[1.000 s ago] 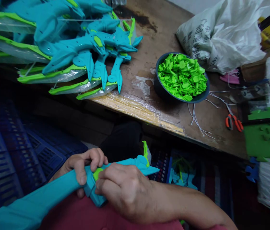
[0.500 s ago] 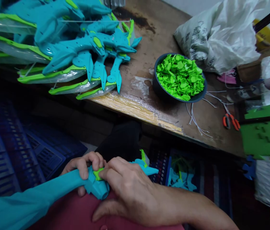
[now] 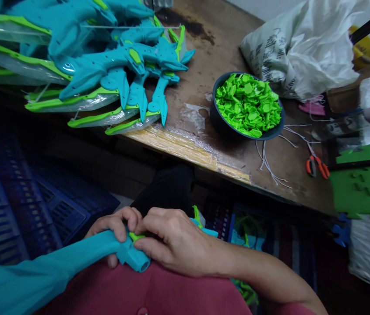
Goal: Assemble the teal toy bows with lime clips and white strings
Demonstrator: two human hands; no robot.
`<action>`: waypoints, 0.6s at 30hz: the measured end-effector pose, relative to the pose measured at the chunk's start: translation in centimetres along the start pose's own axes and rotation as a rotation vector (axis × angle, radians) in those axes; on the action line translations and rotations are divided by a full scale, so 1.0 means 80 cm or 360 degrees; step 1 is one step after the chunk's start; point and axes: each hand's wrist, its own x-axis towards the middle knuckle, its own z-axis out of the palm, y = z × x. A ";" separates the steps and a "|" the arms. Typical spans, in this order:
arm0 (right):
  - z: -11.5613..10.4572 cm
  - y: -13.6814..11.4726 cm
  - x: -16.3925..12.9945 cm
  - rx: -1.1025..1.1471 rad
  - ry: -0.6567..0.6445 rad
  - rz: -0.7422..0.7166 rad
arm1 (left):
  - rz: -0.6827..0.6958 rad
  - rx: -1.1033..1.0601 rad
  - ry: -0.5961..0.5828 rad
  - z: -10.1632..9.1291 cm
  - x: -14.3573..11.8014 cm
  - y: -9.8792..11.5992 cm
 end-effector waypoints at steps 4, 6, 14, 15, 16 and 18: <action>0.004 0.004 -0.002 0.0044 0.0045 -0.0037 | -0.0031 0.0009 0.0047 0.001 -0.002 0.001; 0.003 0.002 -0.005 -0.0016 0.0028 -0.0077 | -0.0022 -0.0005 0.0047 0.001 -0.003 0.000; -0.004 -0.024 -0.012 -0.0537 -0.0130 0.0029 | 0.0013 -0.0072 0.0186 0.008 -0.005 -0.010; -0.004 -0.028 -0.011 -0.0633 -0.0111 0.0042 | -0.0028 -0.0085 0.0246 0.011 -0.006 -0.008; -0.003 -0.030 -0.009 -0.0709 -0.0105 0.0052 | -0.0077 -0.0091 0.0295 0.014 -0.007 -0.006; -0.004 -0.033 -0.004 -0.0812 -0.0104 0.0047 | -0.0179 -0.0081 0.0355 0.018 -0.007 0.001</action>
